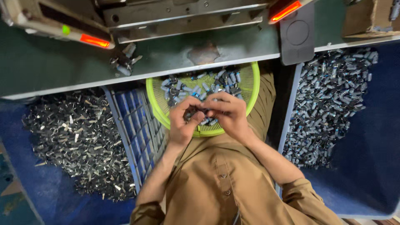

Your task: The person repeatedly picks small cylindrical parts from a green basket, briefly inspects them, and places them into a machine slot. The person continues this cycle throughout the clip, handling parts one at a time.

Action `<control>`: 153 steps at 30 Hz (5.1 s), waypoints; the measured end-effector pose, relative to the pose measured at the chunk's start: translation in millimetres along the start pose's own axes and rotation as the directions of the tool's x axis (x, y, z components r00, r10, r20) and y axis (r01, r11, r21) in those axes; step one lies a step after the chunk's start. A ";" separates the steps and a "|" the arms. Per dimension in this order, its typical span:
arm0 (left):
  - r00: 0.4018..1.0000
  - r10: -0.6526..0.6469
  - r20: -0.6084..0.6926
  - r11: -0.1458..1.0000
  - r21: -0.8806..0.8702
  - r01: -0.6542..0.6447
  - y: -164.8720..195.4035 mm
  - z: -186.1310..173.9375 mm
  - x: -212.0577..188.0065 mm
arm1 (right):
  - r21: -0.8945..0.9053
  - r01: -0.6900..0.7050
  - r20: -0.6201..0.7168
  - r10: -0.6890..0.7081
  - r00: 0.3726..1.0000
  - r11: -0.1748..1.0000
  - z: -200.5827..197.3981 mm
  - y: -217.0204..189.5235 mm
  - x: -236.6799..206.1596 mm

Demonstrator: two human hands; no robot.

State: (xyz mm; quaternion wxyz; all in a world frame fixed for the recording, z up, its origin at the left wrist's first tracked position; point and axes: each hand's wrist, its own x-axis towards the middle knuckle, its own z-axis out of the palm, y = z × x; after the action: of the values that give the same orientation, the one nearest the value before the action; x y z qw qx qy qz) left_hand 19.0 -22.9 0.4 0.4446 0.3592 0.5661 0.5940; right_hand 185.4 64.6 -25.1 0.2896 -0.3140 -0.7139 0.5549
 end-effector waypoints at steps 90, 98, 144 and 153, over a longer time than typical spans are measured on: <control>0.911 -0.158 0.381 0.554 0.798 -0.238 -35.6 -28.2 57.8 | -0.530 0.605 0.043 -0.694 0.719 0.594 -33.9 -89.8 158.6; 0.772 -0.405 0.490 0.529 0.814 -0.239 -30.9 7.2 109.2 | -0.673 0.354 0.078 -0.413 0.907 0.650 -30.9 14.8 37.4; 0.984 -0.005 -0.181 0.976 -0.215 -0.034 -3.5 -1.7 15.1 | 0.143 0.134 -0.107 -0.119 0.987 0.981 -7.3 -28.4 28.0; 0.992 0.064 -0.107 0.942 0.334 -0.025 9.3 -15.3 15.7 | 0.014 0.270 -0.058 -0.269 0.962 0.963 -16.7 -56.3 40.9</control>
State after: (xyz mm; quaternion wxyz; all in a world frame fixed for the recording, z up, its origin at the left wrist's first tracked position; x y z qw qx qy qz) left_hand -1.8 -13.3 6.8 0.3306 0.4065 0.6745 0.5201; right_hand 165.0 95.8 36.0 0.3852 -0.2261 -0.7356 0.5092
